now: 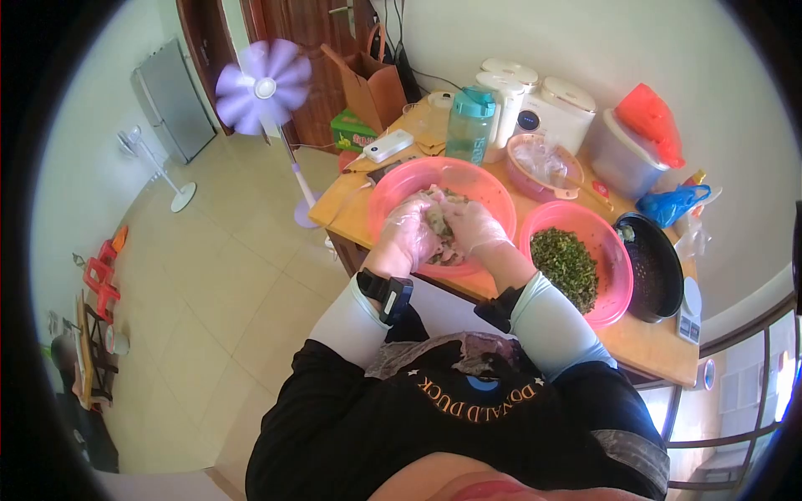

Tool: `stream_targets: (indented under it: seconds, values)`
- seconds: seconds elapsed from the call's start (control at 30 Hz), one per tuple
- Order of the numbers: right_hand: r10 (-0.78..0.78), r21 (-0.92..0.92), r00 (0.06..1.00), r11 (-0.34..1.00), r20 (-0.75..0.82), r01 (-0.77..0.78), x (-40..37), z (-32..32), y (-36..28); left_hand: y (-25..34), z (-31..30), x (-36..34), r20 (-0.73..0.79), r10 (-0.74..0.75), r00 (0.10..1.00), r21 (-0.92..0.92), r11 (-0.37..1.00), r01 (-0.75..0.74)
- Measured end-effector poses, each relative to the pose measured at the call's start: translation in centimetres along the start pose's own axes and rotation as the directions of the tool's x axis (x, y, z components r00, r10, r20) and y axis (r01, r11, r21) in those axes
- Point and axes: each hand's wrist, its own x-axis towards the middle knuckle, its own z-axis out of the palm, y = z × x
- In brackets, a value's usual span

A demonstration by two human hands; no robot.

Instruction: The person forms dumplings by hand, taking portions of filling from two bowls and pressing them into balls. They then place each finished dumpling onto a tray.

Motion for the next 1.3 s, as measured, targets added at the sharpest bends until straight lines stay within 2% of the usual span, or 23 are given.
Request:
stream_targets:
  seconds: [0.03,0.07,0.13,0.27,0.33,0.47,0.53,0.57,0.63,0.77,0.83,0.87,0.93,0.97,1.03,1.07,1.13,1.17,1.23,1.3]
  values:
    - [-0.017,-0.120,0.999,0.992,0.034,0.021,0.3,0.2,0.2,-0.1,-1.3,1.0,-0.006,0.003,1.000,-0.005,1.000,-0.003]
    - [-0.015,-0.118,0.999,0.993,0.034,0.019,0.4,0.2,0.2,-0.1,-1.2,0.9,-0.008,0.000,1.000,-0.004,1.000,0.000]
    - [-0.120,-0.189,0.992,0.974,0.041,0.126,0.6,0.2,0.3,-0.2,-0.9,0.6,-0.044,0.060,0.997,0.057,0.997,-0.058]
    - [-0.088,-0.137,0.995,0.986,0.050,0.094,0.7,0.2,0.1,-0.1,-0.4,0.0,-0.105,0.055,0.993,0.057,0.997,-0.049]
    - [-0.045,-0.083,0.985,0.995,0.167,0.060,0.8,-0.6,-0.3,-0.1,-0.9,0.3,-0.092,0.038,0.995,0.096,0.995,-0.029]
    - [-0.080,-0.050,0.987,0.995,0.141,0.088,0.3,-1.6,-1.1,-0.1,-1.0,0.6,-0.062,0.011,0.998,0.088,0.996,-0.005]
    - [0.061,0.081,0.964,0.993,0.260,-0.085,0.3,-2.5,-2.0,-0.1,-1.1,0.8,-0.051,0.009,0.999,0.082,0.997,-0.004]
    - [0.061,0.086,0.964,0.993,0.258,-0.085,0.7,-2.6,-2.0,0.0,-0.9,0.6,-0.052,0.008,0.999,0.086,0.996,-0.003]
    - [0.236,0.037,0.835,0.956,0.497,-0.292,1.5,-2.7,-1.9,0.1,-0.5,0.3,-0.078,-0.008,0.997,0.109,0.994,0.016]
    - [0.211,0.101,0.879,0.955,0.427,-0.278,0.0,-5.2,-3.8,0.2,0.8,-0.7,-0.100,-0.057,0.993,0.104,0.992,0.067]
    - [0.154,-0.029,0.906,0.987,0.393,-0.155,0.5,-4.1,-2.9,-0.1,1.7,-1.3,-0.097,0.006,0.995,0.121,0.993,0.006]
    - [0.153,-0.028,0.907,0.988,0.392,-0.155,0.5,-3.7,-2.5,-0.1,2.2,-1.6,-0.097,0.007,0.995,0.123,0.992,0.005]
    - [0.140,0.105,0.951,0.979,0.278,-0.174,0.5,-3.0,-1.9,-0.1,3.1,-2.2,-0.135,0.071,0.988,0.172,0.984,-0.048]
    - [0.139,0.106,0.952,0.979,0.274,-0.173,0.3,-3.5,-2.4,-0.1,3.6,-2.5,-0.134,0.072,0.988,0.175,0.983,-0.048]
    - [0.234,0.358,0.907,0.861,0.351,-0.361,-0.2,-4.9,-3.6,0.0,4.3,-3.1,-0.138,0.028,0.990,0.174,0.985,-0.003]
    - [0.233,0.358,0.908,0.862,0.347,-0.358,0.2,-4.1,-2.9,0.0,4.4,-3.1,-0.135,0.030,0.990,0.176,0.984,-0.006]
    - [0.199,0.128,0.917,0.958,0.345,-0.255,1.5,-1.5,-0.8,0.1,4.6,-3.2,-0.125,0.001,0.992,0.139,0.990,0.016]
    - [0.197,0.127,0.919,0.959,0.343,-0.253,1.5,-1.5,-0.9,0.1,4.6,-3.2,-0.123,0.004,0.992,0.140,0.990,0.013]
    - [0.194,0.275,0.916,0.914,0.351,-0.299,1.3,-1.4,-1.1,0.1,4.2,-2.9,-0.113,-0.008,0.994,0.156,0.987,0.026]
    - [0.166,0.247,0.924,0.934,0.344,-0.259,1.2,-1.6,-1.3,0.0,3.1,-2.1,-0.100,0.019,0.995,0.163,0.987,-0.003]
